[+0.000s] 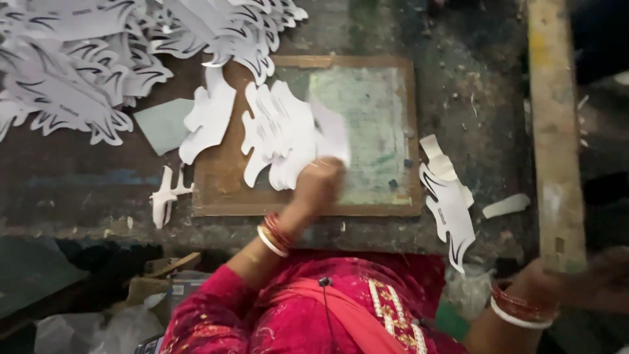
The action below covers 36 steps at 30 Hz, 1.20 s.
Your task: Screen printing designs onto white shoe components using a screen frame and squeegee.
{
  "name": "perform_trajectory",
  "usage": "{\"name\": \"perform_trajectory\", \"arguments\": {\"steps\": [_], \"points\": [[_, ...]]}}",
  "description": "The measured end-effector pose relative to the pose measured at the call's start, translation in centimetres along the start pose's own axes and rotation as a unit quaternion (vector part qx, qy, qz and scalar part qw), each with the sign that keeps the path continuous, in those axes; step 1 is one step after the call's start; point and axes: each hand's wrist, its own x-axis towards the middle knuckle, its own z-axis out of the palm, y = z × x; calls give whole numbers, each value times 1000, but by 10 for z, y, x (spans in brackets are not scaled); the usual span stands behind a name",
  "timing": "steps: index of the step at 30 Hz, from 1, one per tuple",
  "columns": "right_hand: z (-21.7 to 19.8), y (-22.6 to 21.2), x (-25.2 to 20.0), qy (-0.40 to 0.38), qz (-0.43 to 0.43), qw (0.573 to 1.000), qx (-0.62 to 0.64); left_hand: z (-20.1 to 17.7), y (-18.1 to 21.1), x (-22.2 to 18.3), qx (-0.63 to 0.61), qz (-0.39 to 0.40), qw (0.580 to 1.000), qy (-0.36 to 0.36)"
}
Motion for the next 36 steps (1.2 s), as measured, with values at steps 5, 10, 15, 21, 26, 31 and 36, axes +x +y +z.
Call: {"name": "perform_trajectory", "arguments": {"steps": [5,10,15,21,26,31,36], "points": [[-9,-56,52,8,-133,982,-133,73,40,38,-67,145,986,39],[0,-29,28,21,205,961,184,93,47,102,-33,174,984,19],[-5,-63,58,25,133,970,201,73,63,58,-39,207,977,-29],[-4,-49,50,46,-26,999,0,87,55,52,-62,180,980,-57],[8,-42,31,59,162,958,229,81,58,47,-19,204,978,-36],[12,-55,15,16,205,931,302,31,84,4,-186,275,936,-115],[22,-131,10,-140,76,935,318,21,34,-80,-564,58,788,-242]]}}
